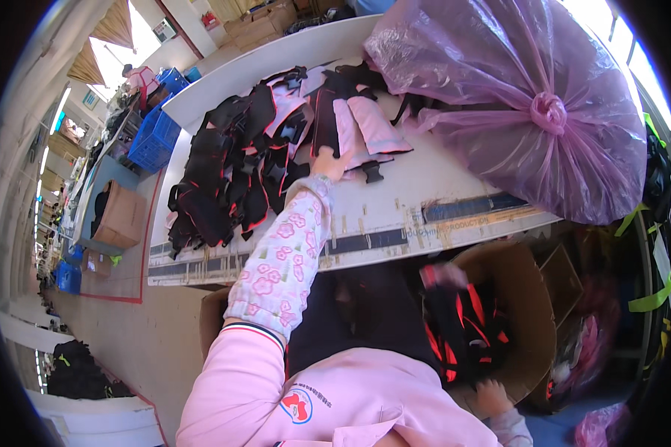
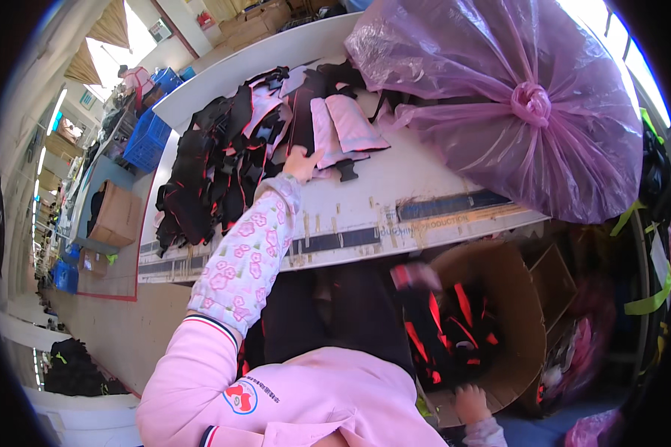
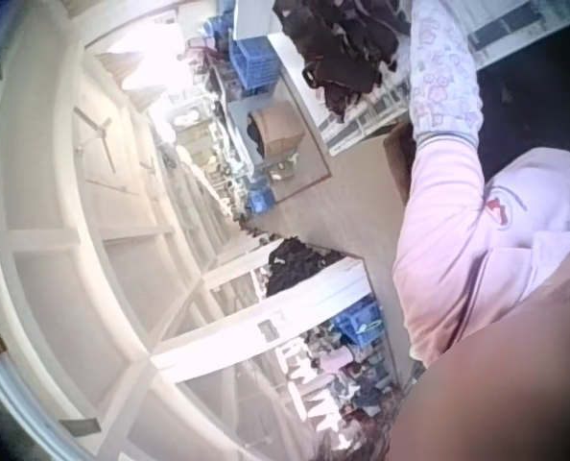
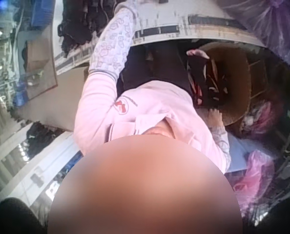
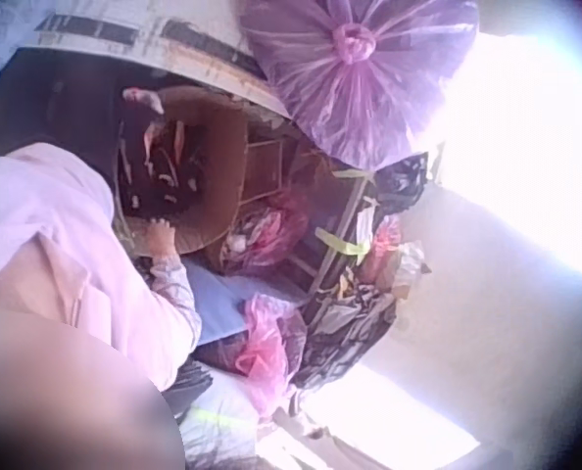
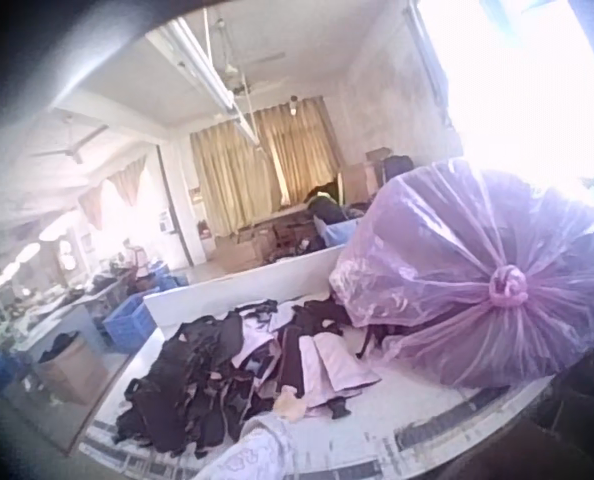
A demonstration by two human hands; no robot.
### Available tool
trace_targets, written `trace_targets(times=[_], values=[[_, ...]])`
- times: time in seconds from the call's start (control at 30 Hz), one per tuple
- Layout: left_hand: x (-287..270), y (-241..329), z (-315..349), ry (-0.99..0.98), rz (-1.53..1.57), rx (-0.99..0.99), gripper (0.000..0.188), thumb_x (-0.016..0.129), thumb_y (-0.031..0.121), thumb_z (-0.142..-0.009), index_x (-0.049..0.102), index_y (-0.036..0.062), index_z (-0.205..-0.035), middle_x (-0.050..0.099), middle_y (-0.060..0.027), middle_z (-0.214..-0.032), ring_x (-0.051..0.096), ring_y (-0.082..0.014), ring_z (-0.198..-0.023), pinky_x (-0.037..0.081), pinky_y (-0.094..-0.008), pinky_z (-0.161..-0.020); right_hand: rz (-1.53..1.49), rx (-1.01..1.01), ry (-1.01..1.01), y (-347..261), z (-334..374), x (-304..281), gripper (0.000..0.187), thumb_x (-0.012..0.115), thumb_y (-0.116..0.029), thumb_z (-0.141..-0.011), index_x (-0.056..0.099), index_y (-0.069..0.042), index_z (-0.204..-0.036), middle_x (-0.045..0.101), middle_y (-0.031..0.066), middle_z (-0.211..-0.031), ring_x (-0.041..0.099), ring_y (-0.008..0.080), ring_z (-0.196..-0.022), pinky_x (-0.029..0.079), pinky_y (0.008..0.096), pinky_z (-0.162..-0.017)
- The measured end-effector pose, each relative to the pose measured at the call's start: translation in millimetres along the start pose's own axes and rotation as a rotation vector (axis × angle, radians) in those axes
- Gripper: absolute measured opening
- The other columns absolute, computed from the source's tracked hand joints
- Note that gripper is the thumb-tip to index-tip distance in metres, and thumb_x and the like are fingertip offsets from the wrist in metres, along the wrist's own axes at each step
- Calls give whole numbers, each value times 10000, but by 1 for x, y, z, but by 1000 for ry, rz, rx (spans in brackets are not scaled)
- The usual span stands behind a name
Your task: The person is inspecting and folding life jacket components at a factory workstation.
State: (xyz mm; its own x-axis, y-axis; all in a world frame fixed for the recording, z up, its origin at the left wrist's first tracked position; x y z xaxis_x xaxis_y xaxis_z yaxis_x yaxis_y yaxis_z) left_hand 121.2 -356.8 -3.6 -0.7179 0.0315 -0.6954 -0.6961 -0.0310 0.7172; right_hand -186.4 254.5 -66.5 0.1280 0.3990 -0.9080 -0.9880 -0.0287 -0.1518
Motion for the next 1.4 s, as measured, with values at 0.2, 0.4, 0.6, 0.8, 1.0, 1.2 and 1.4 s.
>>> trace_targets(times=[0.2, 0.4, 0.6, 0.8, 1.0, 1.2, 1.4], values=[[26, -63, -27, 125, 40, -19, 447, 718, 364, -744, 617, -12, -964, 626, -91, -691, 563, -151, -533, 437, -283, -477, -646, 109, -271, 15, -56, 52, 343, 642, -283, -760, 629, -16, -976, 638, 214, -900, 620, 361, -867, 485, 464, -755], [-2, -12, 0, 119, 239, 159, 264, 676, 273, -786, 651, 16, -837, 637, -64, -718, 592, -152, -613, 461, -289, -538, -630, 68, 72, 0, -159, -75, 270, 643, -190, -772, 605, -10, -969, 636, 184, -871, 599, 374, -842, 473, 427, -741], [64, -25, 12, -127, 408, -337, 367, 687, 357, -774, 580, 15, -853, 595, -69, -754, 575, -163, -491, 393, -279, -368, -632, -213, 341, -70, -245, -171, 273, 613, -193, -817, 593, -29, -1035, 628, 165, -953, 597, 348, -883, 482, 429, -741], [2, -4, 15, 366, 481, 168, 159, 674, 124, -721, 606, -9, -776, 595, -55, -625, 566, -141, -522, 446, -273, -456, -923, -423, 345, -114, -263, -179, 283, 665, -123, -788, 605, -13, -1042, 635, 179, -920, 627, 317, -781, 507, 361, -703], [-67, 143, 179, 167, 68, 1041, 92, 661, 51, -707, 583, 45, -755, 578, -107, -789, 560, -276, -765, 424, -360, -684, -1378, -278, 525, -85, -276, -182, 480, 633, -34, -821, 458, -47, -1268, 566, 129, -1084, 610, 169, -783, 484, 270, -697], [26, 51, 234, -404, 12, 919, 219, 647, 247, -816, 643, 45, -900, 595, -152, -1056, 550, -319, -1002, 428, -384, -877, -710, -302, 660, -105, -300, -161, 556, 694, -96, -755, 455, -61, -1257, 491, 171, -1215, 526, 329, -1083, 461, 360, -870], [30, 3, 222, -355, 2, 705, 369, 632, 272, -827, 569, 47, -1113, 489, -165, -1265, 441, -348, -1185, 357, -394, -1000, -495, -327, 646, -140, -265, -172, 573, 728, -98, -708, 494, -79, -1231, 421, 199, -1315, 446, 365, -1194, 409, 399, -960]])
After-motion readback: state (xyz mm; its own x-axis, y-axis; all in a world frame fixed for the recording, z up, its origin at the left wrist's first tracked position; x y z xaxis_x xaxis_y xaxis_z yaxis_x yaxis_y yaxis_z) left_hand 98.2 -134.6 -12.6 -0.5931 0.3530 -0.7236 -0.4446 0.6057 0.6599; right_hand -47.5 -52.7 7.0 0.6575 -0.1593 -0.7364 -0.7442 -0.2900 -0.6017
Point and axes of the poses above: each hand's wrist, its own z-axis away from the middle knuckle, its own x-axis out of the palm, y = z × x, the point moved 6 cm from there along -z, towards the middle knuckle
